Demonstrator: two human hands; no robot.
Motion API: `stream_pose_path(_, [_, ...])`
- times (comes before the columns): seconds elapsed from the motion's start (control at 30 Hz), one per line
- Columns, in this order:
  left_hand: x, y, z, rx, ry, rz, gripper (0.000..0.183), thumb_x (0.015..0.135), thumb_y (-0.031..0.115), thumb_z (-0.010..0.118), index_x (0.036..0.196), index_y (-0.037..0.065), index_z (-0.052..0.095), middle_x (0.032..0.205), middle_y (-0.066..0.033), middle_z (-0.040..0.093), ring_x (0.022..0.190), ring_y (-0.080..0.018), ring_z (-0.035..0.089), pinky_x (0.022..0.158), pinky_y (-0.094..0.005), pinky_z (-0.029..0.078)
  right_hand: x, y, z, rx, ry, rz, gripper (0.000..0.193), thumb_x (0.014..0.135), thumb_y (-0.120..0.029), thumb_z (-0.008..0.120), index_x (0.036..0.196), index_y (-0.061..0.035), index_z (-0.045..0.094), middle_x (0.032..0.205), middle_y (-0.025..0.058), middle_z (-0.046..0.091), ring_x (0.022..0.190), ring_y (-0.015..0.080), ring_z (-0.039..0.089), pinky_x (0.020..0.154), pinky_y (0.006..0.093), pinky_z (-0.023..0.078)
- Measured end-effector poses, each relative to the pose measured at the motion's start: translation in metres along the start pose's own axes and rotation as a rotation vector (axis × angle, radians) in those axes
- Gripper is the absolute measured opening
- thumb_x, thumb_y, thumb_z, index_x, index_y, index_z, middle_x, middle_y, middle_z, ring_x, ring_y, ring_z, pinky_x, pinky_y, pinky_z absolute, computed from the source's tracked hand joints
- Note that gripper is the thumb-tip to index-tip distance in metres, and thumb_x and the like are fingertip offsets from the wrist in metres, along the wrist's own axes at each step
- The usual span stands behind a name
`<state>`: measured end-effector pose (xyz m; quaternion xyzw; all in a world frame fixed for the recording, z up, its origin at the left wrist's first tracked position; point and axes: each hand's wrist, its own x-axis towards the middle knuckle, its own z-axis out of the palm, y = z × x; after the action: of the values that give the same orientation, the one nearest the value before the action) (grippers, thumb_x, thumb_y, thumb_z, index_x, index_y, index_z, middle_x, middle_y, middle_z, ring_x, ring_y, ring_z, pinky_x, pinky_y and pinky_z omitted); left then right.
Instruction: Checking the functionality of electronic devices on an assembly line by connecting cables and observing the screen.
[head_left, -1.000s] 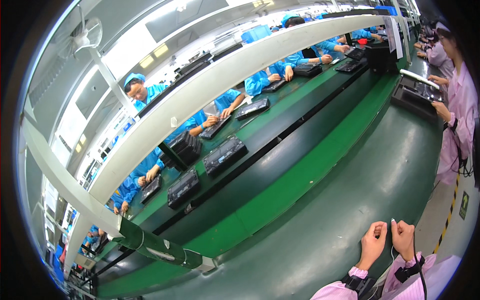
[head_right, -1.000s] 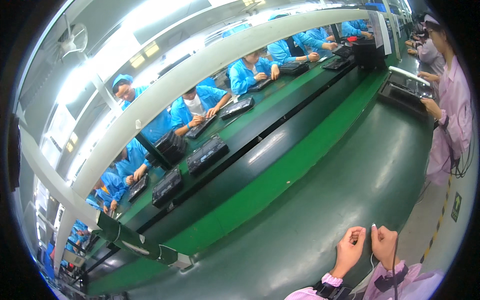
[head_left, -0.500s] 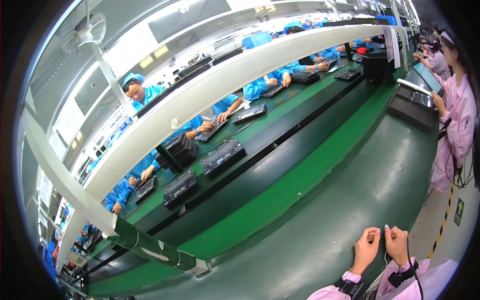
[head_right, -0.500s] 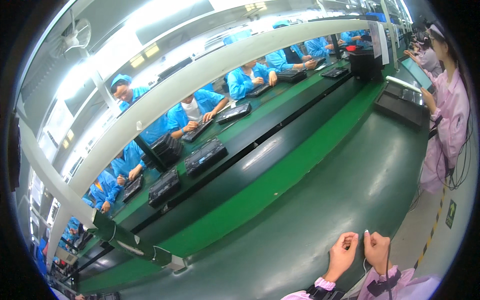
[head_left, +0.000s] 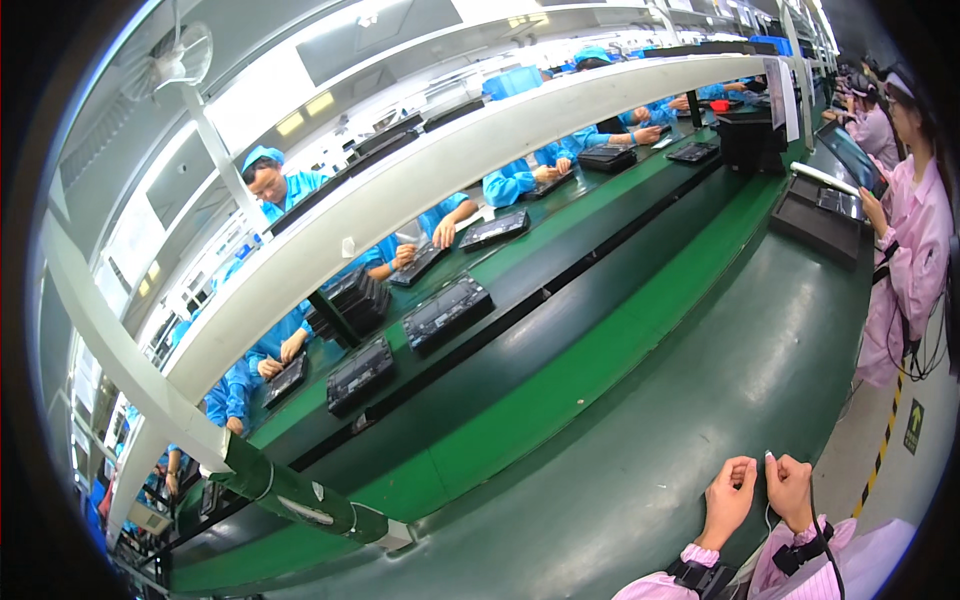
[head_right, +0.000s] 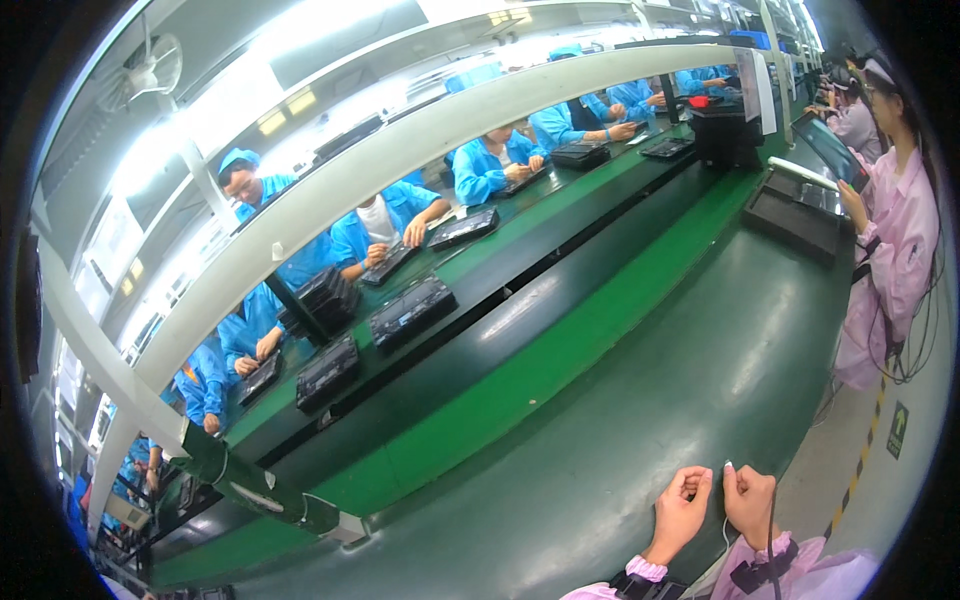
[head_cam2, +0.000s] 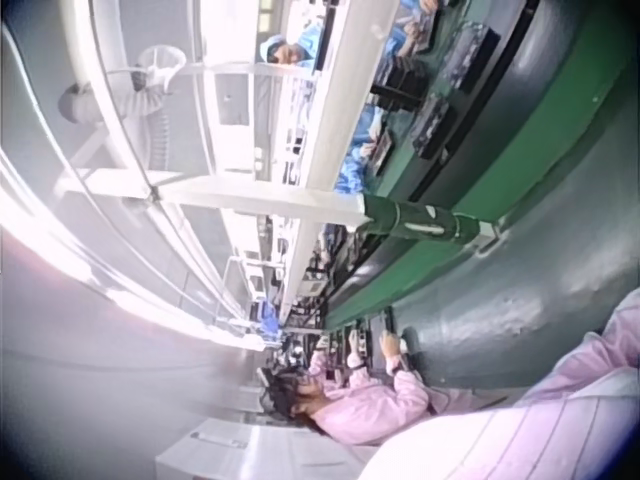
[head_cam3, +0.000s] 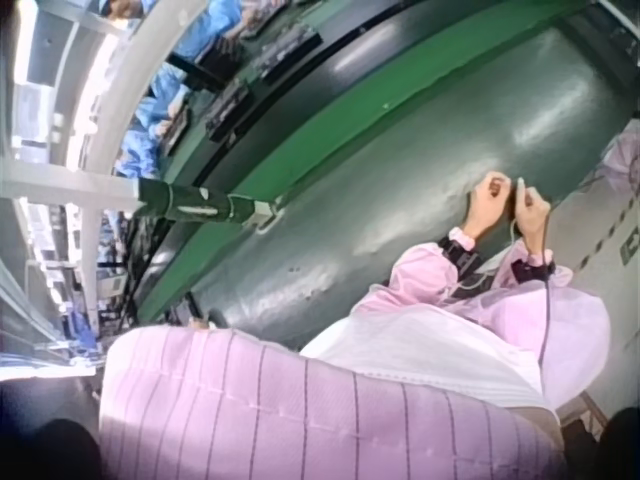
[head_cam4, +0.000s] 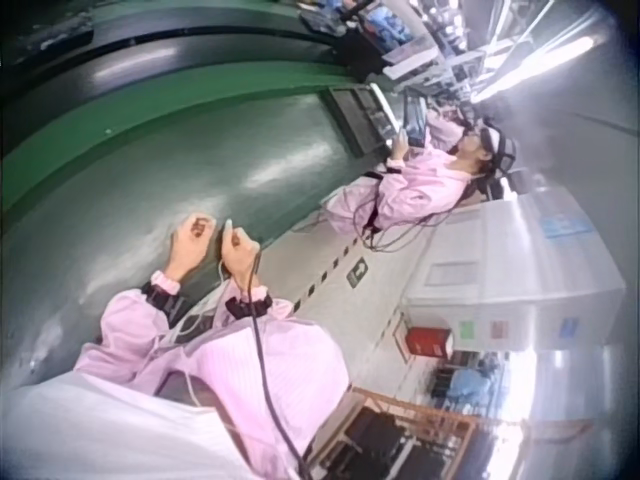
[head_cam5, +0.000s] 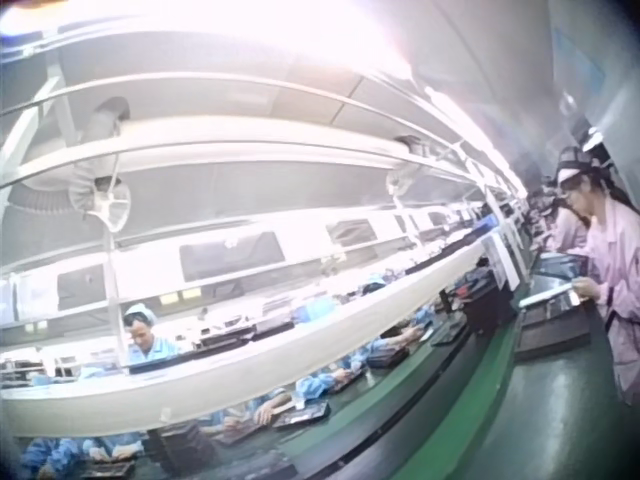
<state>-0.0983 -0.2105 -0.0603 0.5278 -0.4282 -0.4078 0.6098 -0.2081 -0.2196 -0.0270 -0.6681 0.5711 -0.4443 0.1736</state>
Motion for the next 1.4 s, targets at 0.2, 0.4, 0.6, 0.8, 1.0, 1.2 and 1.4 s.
stream_pose_path(0.2, [-0.001, 0.01, -0.004, 0.029, -0.017, -0.008, 0.014, 0.085, 0.012, 0.06, 0.092, -0.001, 0.059, 0.079, -0.0048, 0.064, 0.072, -0.0062, 0.058, 0.067, -0.0211, 0.047, 0.0, -0.001, 0.001, -0.006, 0.025, -0.004, 0.034, 0.081, -0.008, 0.061, 0.053, 0.0015, 0.044, 0.039, 0.009, 0.037, 0.034, 0.0094, 0.032, 0.035, 0.0286, 0.023])
stream_pose_path(0.4, [-0.001, 0.004, 0.001, -0.039, 0.002, -0.014, 0.015, 0.085, 0.012, 0.06, 0.093, -0.001, 0.059, 0.078, -0.0054, 0.064, 0.071, -0.0074, 0.059, 0.067, -0.0215, 0.048, 0.0, -0.001, 0.002, 0.02, 0.036, -0.013, 0.034, 0.081, -0.008, 0.06, 0.053, 0.0016, 0.044, 0.039, 0.0087, 0.037, 0.034, 0.0087, 0.032, 0.035, 0.0283, 0.023])
stream_pose_path(0.6, [-0.002, 0.007, -0.004, 0.013, -0.006, 0.005, 0.016, 0.085, 0.013, 0.061, 0.093, -0.001, 0.059, 0.079, -0.0056, 0.064, 0.071, -0.0077, 0.059, 0.066, -0.0214, 0.047, -0.001, -0.002, 0.002, 0.01, 0.017, -0.021, 0.034, 0.081, -0.007, 0.06, 0.053, 0.0013, 0.043, 0.039, 0.0085, 0.036, 0.034, 0.0087, 0.031, 0.035, 0.0288, 0.022])
stream_pose_path(0.8, [-0.001, 0.005, -0.001, 0.01, -0.016, -0.004, 0.017, 0.085, 0.014, 0.061, 0.093, -0.001, 0.059, 0.079, -0.0057, 0.064, 0.071, -0.0082, 0.059, 0.067, -0.0217, 0.047, -0.001, 0.004, 0.002, 0.011, 0.032, -0.006, 0.034, 0.08, -0.007, 0.061, 0.052, 0.0012, 0.043, 0.039, 0.0091, 0.036, 0.033, 0.0097, 0.031, 0.035, 0.0292, 0.023])
stream_pose_path(1.0, [0.0, 0.006, 0.002, -0.027, -0.012, -0.012, 0.016, 0.085, 0.013, 0.06, 0.093, -0.001, 0.058, 0.08, -0.0062, 0.064, 0.072, -0.0079, 0.059, 0.067, -0.0217, 0.048, 0.004, 0.002, -0.002, -0.018, 0.02, -0.024, 0.034, 0.08, -0.008, 0.061, 0.052, 0.0012, 0.043, 0.039, 0.0106, 0.039, 0.032, 0.0126, 0.034, 0.035, 0.0292, 0.025])
stream_pose_path(1.2, [0.0, 0.004, 0.004, 0.005, -0.011, -0.014, 0.015, 0.085, 0.012, 0.061, 0.093, -0.001, 0.059, 0.08, -0.006, 0.064, 0.073, -0.0081, 0.059, 0.068, -0.022, 0.048, 0.002, 0.002, 0.0, -0.006, 0.022, 0.008, 0.035, 0.08, -0.009, 0.061, 0.052, 0.0012, 0.044, 0.039, 0.0098, 0.039, 0.032, 0.0112, 0.033, 0.035, 0.0287, 0.025])
stream_pose_path(1.4, [-0.003, 0.009, -0.001, 0.013, -0.035, -0.04, 0.016, 0.084, 0.012, 0.061, 0.093, -0.002, 0.059, 0.081, -0.006, 0.064, 0.073, -0.0075, 0.058, 0.068, -0.0217, 0.047, -0.002, -0.003, -0.003, 0.039, 0.008, 0.025, 0.034, 0.081, -0.009, 0.061, 0.053, 0.0013, 0.045, 0.039, 0.0083, 0.038, 0.034, 0.0085, 0.032, 0.035, 0.0286, 0.024])
